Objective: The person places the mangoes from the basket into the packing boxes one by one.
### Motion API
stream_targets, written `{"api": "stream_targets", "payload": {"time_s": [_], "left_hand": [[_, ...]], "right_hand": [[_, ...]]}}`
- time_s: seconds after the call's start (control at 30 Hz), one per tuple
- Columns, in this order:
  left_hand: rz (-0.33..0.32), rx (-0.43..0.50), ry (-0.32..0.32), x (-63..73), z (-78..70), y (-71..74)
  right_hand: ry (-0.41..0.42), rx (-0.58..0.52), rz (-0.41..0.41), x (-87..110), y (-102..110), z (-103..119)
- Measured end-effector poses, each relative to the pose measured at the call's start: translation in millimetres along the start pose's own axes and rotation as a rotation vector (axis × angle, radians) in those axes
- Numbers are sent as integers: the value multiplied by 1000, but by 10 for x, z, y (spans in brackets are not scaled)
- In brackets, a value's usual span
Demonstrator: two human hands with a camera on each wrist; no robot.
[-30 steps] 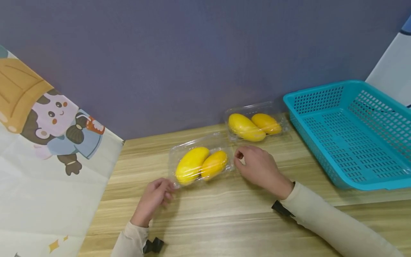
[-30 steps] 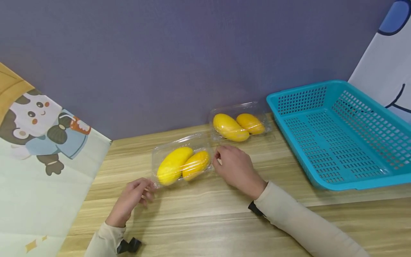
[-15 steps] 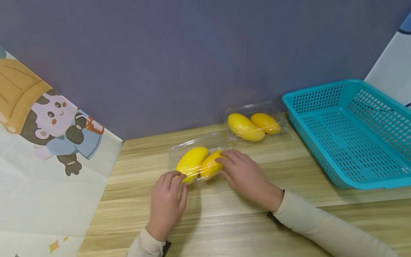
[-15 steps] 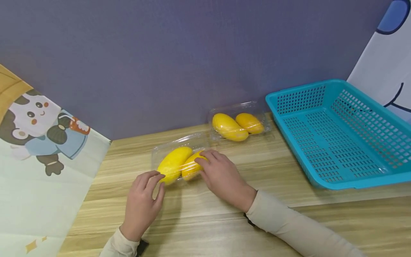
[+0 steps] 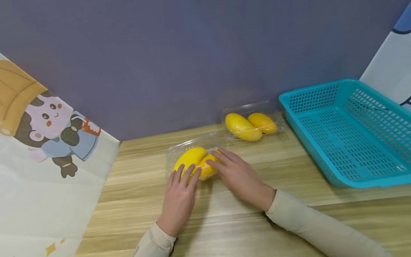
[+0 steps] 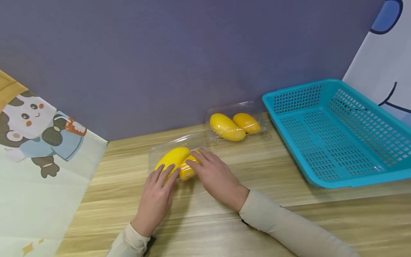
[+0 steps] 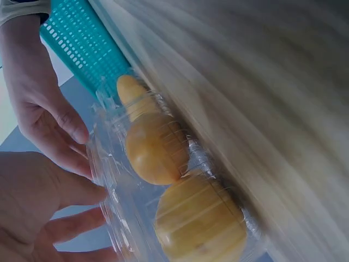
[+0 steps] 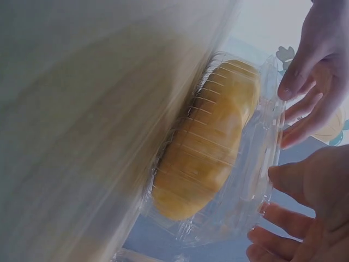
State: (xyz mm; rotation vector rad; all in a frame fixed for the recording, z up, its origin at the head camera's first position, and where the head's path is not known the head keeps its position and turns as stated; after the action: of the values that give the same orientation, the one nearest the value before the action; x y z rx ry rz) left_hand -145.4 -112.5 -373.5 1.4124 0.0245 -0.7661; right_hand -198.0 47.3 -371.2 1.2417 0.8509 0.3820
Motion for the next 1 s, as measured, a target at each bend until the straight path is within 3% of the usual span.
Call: {"api": "stream_targets", "payload": {"time_s": [0.3, 1.0], "left_hand": [[18, -61, 47, -6, 9, -5], [83, -52, 78, -38, 52, 0]], "right_hand": [[15, 20, -5, -38, -2, 20], [13, 58, 19, -80, -35, 73]]}}
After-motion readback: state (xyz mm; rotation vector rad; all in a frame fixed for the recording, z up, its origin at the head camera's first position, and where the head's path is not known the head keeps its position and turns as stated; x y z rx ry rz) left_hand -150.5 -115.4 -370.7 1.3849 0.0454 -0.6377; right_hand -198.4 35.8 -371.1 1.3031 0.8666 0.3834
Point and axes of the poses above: each hand's wrist, its own x-axis away from the middle knuckle, its own y-axis out of the back of the hand, z = x × y, the point moved 5 cm from there along -x, towards the middle knuckle, and after that the axes turned 11 degrees about z, right-handed, at the moved point
